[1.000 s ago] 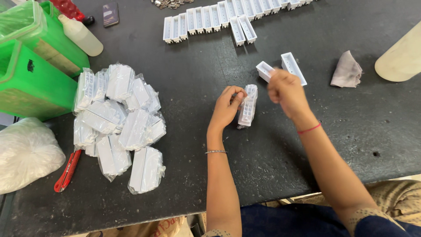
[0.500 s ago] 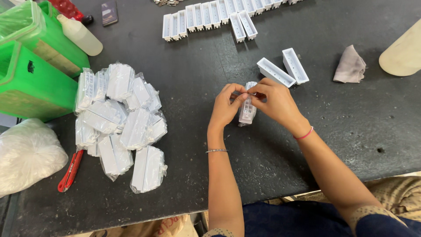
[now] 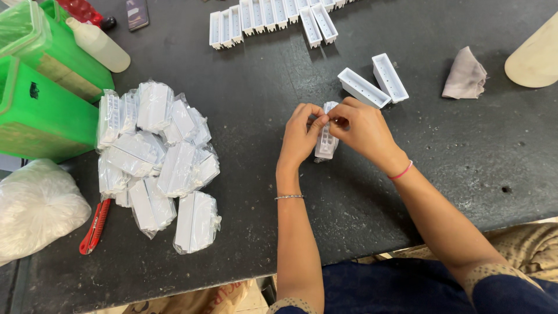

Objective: The person wipes white plastic parts with a cloth, then places them into clear plastic bags and seals them. The person repeats this process for several parts, stacking the packaged items on the table.

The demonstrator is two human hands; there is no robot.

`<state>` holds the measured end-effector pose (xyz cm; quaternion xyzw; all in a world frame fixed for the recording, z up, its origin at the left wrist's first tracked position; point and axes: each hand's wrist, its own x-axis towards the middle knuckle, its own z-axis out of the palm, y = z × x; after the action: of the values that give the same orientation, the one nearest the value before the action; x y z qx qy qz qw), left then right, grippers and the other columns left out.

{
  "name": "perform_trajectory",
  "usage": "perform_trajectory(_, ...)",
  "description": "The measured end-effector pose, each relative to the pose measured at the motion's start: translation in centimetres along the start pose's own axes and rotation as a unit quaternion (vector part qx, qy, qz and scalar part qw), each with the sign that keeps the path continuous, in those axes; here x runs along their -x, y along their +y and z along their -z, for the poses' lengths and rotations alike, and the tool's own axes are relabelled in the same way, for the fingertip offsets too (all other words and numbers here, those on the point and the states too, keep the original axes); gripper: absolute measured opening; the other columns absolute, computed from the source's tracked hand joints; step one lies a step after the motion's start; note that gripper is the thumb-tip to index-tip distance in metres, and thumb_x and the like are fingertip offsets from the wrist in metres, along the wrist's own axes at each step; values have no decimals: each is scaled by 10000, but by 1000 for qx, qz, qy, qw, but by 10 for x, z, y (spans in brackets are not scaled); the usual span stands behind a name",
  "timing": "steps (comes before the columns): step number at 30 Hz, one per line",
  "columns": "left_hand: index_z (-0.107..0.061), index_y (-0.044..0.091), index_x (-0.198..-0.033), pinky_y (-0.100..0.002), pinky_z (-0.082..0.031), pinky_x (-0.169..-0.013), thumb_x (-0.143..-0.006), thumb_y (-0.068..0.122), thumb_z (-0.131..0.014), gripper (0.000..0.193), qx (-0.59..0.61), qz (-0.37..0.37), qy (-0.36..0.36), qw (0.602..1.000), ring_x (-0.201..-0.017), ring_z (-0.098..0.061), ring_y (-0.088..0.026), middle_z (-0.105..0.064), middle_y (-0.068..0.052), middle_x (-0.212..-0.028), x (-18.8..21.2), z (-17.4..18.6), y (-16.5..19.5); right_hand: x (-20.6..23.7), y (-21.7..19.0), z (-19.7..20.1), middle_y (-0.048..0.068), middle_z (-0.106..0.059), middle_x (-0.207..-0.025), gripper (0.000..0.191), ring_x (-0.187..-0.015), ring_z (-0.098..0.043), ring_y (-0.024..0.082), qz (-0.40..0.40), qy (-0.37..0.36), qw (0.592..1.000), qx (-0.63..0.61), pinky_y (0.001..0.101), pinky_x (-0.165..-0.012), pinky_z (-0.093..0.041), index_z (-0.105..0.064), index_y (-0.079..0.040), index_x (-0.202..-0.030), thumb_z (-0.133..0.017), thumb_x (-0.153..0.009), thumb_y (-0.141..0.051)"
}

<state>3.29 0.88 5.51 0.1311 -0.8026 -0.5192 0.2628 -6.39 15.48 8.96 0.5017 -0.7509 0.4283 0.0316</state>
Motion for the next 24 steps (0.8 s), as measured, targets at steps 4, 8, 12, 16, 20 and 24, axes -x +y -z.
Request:
perform_trajectory(4, -634, 30, -1004, -313, -529, -730, -996, 206, -667, 180, -7, -40, 4, 999, -819, -659, -179, -621, -59, -1000, -1, -2, -2, 1, 2, -8, 86, -655, -841, 148, -721, -701, 237, -13, 23, 1000, 17, 351, -664, -555, -729, -21, -940, -771, -840, -123)
perform_trajectory(8, -618, 25, -1004, -334, -521, -738, -1033, 261, -615, 238, -21, -27, 8, 999, -804, -641, -206, -606, -74, -988, -2, -5, -2, 2, 4, -14, 88, -647, -818, 147, -702, -685, 246, -18, 54, 998, 14, 357, -640, -540, -721, -19, -912, -777, -854, -142)
perform_trajectory(12, -614, 39, -1013, -347, -522, -781, -1057, 309, -569, 277, -29, -34, 13, 999, -838, -628, -228, -592, -78, -986, -2, -6, 2, 1, 5, -18, 93, -643, -819, 129, -690, -677, 230, -33, 71, 997, -6, 344, -632, -534, -702, -8, -887, -759, -874, -123)
perform_trajectory(16, -604, 52, -1042, -354, -513, -826, -1067, 332, -532, 290, -38, -39, 8, 998, -882, -612, -233, -574, -78, -1018, 0, -7, 0, 2, 12, -25, 84, -654, -842, 114, -699, -691, 174, -47, 93, 992, -69, 303, -650, -547, -698, -9, -913, -746, -897, -111)
perform_trajectory(20, -605, 57, -1058, -349, -507, -844, -1081, 312, -522, 269, -29, -36, -6, 999, -914, -609, -230, -562, -82, -1030, 0, -9, -8, 6, 27, -35, 82, -664, -897, 119, -754, -687, 147, -50, 106, 987, -106, 288, -680, -552, -701, 4, -932, -768, -912, -92)
perform_trajectory(24, -611, 52, -1074, -349, -519, -880, -1076, 228, -574, 181, 11, -42, -25, 999, -957, -607, -224, -553, -81, -1057, 1, -3, -11, 5, 40, -33, 57, -665, -934, 103, -783, -657, 129, -78, 59, 983, -155, 283, -704, -536, -713, 12, -975, -750, -918, -66)
